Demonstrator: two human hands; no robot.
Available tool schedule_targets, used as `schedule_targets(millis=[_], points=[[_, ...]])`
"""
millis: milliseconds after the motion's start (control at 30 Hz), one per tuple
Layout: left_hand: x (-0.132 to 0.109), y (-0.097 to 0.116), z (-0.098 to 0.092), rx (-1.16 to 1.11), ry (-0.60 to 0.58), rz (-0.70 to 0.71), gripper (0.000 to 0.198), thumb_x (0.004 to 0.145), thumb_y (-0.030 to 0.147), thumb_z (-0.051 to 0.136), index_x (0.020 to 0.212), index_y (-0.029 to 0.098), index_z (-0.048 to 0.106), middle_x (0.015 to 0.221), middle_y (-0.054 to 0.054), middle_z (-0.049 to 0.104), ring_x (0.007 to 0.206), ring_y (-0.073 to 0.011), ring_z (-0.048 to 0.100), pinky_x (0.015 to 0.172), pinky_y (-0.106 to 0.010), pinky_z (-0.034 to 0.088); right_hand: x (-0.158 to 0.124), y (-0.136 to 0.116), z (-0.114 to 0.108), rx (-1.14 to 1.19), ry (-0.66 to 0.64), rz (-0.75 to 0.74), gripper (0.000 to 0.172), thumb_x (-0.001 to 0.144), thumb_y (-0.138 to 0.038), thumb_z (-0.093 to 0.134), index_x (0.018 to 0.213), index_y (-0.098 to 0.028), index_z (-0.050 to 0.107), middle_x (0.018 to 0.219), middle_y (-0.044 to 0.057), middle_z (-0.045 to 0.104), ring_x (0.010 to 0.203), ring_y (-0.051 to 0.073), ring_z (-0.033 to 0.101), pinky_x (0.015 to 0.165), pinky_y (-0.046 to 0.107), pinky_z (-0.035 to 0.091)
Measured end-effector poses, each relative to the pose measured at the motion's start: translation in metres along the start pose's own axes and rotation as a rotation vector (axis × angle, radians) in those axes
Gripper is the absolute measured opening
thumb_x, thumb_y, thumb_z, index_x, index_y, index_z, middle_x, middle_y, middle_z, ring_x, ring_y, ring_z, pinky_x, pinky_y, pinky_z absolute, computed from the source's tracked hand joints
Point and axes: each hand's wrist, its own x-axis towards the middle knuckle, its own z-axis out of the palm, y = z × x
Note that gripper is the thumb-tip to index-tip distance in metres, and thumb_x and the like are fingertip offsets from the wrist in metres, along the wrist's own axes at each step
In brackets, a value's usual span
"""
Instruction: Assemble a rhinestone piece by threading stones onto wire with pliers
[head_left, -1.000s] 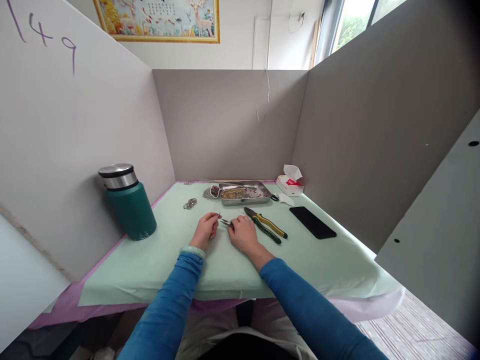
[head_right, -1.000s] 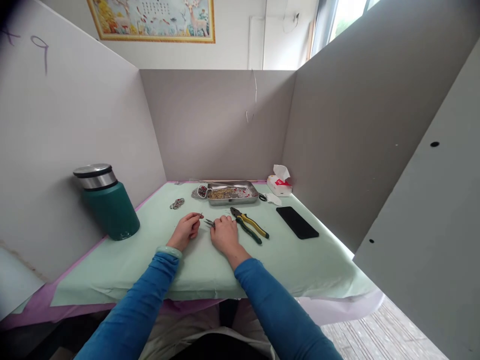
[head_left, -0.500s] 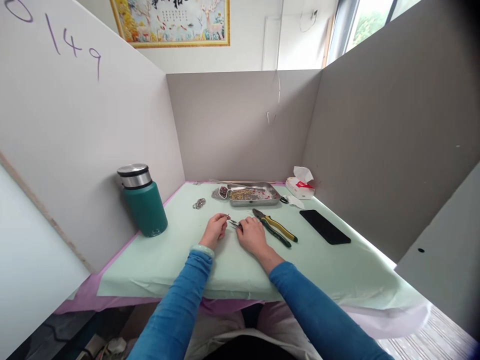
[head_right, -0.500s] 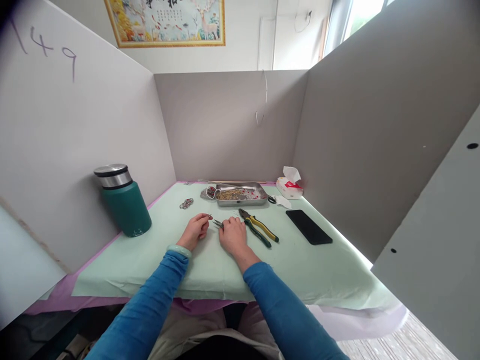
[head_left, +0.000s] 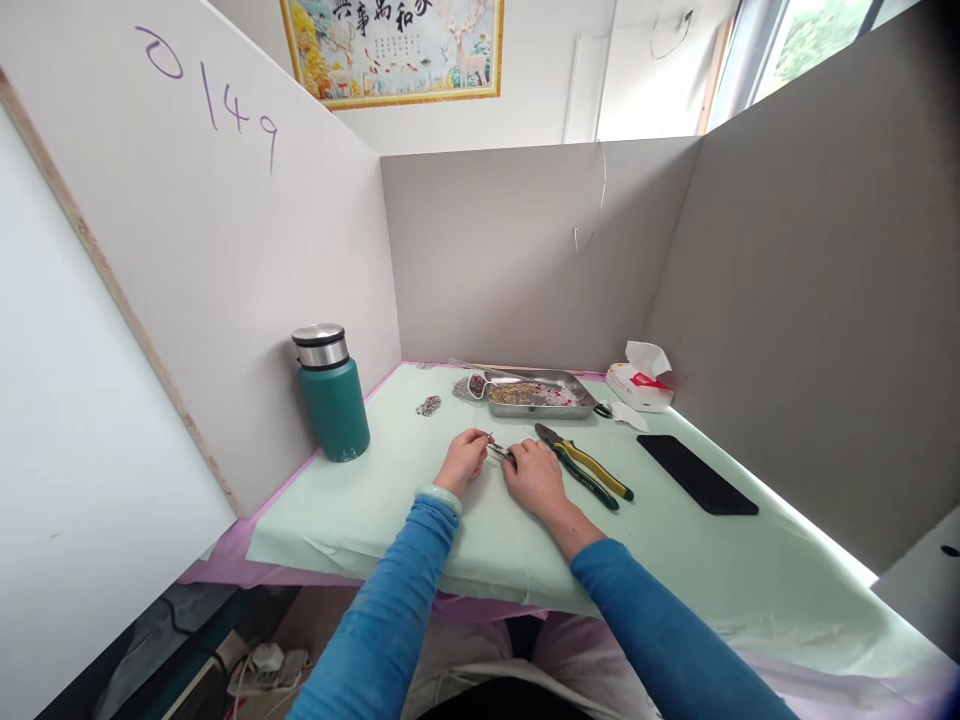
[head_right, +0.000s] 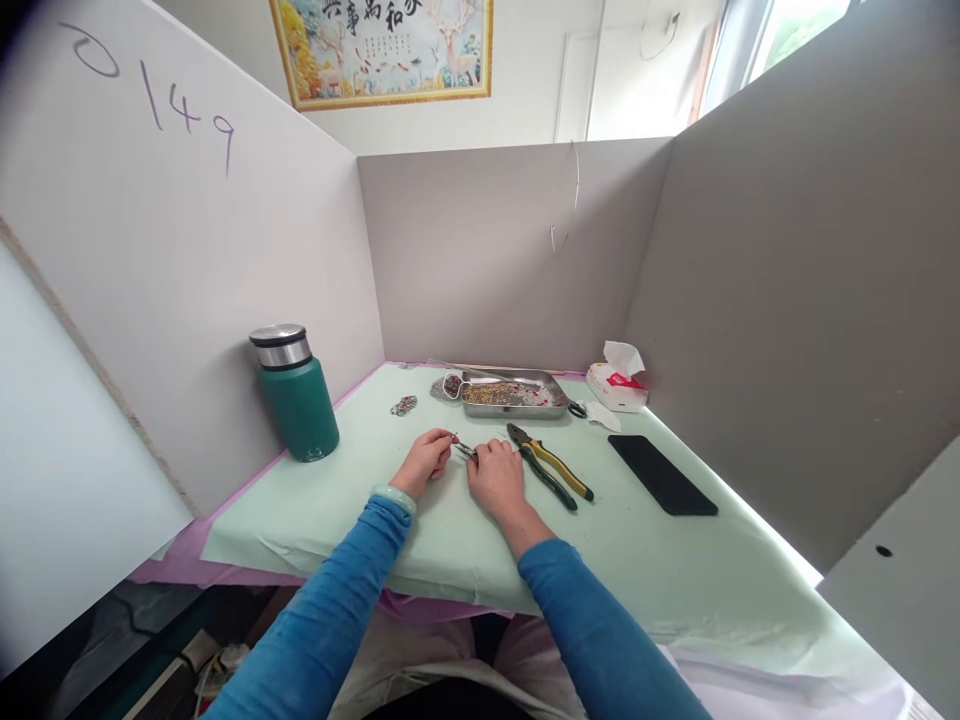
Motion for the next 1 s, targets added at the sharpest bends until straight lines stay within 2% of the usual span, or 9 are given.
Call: schedule_targets(millis=[633, 1000], points=[[0.0014, -0.003, -0.0012, 0.033, -0.004, 0.011, 0.009, 0.073, 0.025, 0.057, 0.074, 0.016, 0.056, 0.041, 0.01, 0.032, 0.033, -0.0041, 0.022, 0.034, -0.018, 0.013, 0.0006, -0.0003, -0.0005, 0.01, -0.009, 0.017, 0.026, 0.089, -0.032, 0.045, 0.099, -0.018, 0.063, 0.101, 0.011, 0.06, 0.101, 0.024, 0.047, 0.081, 0.033, 0.029], [0.0002, -0.0025, -0.0017, 0.041, -0.015, 0.016, 0.009, 0.074, 0.025, 0.055, 0.075, 0.016, 0.055, 0.042, 0.01, 0.032, 0.032, -0.0041, 0.021, 0.033, -0.019, 0.014, 0.0008, 0.0009, 0.0028, 0.018, 0.03, 0.005, 0.024, 0.088, -0.033, 0.045, 0.095, -0.019, 0.063, 0.099, 0.009, 0.059, 0.099, 0.023, 0.046, 0.079, 0.032, 0.029]])
